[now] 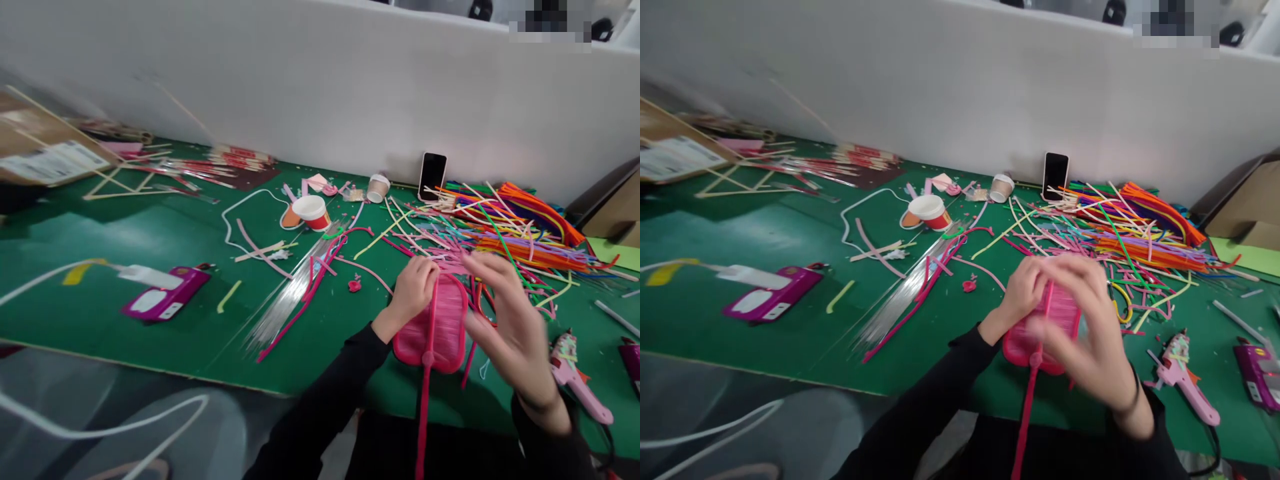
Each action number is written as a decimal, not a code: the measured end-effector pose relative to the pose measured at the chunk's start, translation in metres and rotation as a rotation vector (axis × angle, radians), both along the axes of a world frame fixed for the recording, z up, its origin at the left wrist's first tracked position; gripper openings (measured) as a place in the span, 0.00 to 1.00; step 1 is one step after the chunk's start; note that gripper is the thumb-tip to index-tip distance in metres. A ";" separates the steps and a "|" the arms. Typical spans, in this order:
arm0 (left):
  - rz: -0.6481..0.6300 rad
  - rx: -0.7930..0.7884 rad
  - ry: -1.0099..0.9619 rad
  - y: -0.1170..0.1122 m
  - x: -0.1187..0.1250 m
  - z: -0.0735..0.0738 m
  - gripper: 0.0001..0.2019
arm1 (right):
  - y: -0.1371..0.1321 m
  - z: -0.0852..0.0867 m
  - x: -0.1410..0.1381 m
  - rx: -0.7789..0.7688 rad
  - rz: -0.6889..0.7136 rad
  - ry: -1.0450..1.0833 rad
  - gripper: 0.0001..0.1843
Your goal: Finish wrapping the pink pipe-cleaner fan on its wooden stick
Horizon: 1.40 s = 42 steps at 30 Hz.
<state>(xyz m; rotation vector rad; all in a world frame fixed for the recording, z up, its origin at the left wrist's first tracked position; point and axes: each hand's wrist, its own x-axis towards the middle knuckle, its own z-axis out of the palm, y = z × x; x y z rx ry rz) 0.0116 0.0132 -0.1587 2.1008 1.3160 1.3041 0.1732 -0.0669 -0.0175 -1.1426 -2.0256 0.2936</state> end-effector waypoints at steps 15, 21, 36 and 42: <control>0.032 0.069 0.062 -0.001 -0.003 0.009 0.09 | 0.083 -0.107 0.060 0.082 -0.495 -0.078 0.22; 0.054 0.069 0.083 0.002 -0.006 0.008 0.08 | 0.081 -0.108 0.047 0.292 -0.390 -0.137 0.22; -0.311 -0.043 0.164 0.003 -0.016 0.019 0.05 | 0.065 -0.117 0.022 0.214 -0.168 -0.374 0.12; -0.225 -0.147 0.049 0.002 -0.013 0.016 0.08 | 0.062 -0.119 0.020 0.099 -0.185 -0.283 0.10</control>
